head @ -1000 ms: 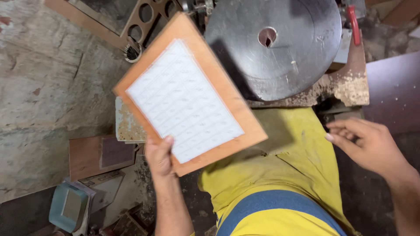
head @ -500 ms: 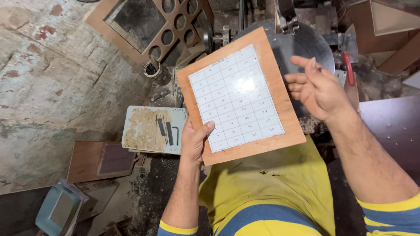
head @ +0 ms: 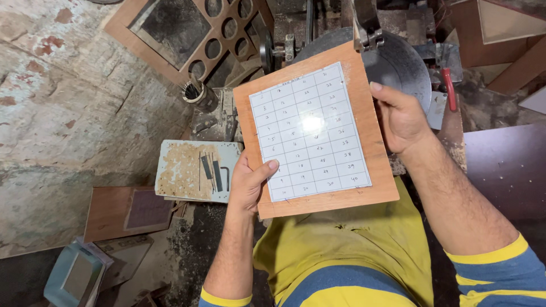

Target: The person carries a wooden frame with a printed grid sheet attached to a workbench, holds the frame against the bench, and uses a hammer to drive small nails along the frame edge, rotating the frame to work around its sides.

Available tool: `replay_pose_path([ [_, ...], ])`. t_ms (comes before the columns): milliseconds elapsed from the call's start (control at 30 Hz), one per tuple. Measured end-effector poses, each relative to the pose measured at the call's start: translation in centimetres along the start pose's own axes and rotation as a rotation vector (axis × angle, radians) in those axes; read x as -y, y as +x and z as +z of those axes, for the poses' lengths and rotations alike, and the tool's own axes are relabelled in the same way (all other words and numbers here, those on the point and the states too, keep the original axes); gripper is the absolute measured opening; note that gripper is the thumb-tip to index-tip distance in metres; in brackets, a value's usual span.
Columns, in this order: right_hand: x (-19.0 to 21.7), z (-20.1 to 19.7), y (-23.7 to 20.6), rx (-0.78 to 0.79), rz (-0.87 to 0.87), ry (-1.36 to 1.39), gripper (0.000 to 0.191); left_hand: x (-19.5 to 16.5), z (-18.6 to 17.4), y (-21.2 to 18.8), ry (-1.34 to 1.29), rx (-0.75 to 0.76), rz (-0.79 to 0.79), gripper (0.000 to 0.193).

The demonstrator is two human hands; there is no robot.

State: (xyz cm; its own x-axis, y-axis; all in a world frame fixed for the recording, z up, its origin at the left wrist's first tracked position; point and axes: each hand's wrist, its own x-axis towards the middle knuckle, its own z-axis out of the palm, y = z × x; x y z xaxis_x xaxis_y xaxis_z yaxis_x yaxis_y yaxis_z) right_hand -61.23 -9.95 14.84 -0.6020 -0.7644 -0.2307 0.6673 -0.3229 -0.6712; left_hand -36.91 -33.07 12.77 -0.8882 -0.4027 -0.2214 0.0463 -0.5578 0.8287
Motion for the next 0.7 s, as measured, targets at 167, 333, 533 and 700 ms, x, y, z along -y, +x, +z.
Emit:
replay_pose_path([
  [167,-0.2,0.5,-0.3,-0.022,0.045,-0.024,0.051,-0.2,-0.2,-0.4,-0.014,0.013,-0.014,0.054],
  [333,-0.1,1.2,-0.9,-0.023,0.064,-0.036,0.05,-0.8,0.2,-0.7,-0.05,0.053,-0.067,0.051],
  [533,0.3,1.0,-1.8,-0.077,-0.016,-0.079,0.047,-1.9,1.0,-0.8,-0.01,0.079,-0.055,0.051],
  [700,0.5,0.9,-2.2,-0.051,-0.11,-0.107,0.042,-2.3,1.3,-0.4,0.007,0.102,-0.044,0.052],
])
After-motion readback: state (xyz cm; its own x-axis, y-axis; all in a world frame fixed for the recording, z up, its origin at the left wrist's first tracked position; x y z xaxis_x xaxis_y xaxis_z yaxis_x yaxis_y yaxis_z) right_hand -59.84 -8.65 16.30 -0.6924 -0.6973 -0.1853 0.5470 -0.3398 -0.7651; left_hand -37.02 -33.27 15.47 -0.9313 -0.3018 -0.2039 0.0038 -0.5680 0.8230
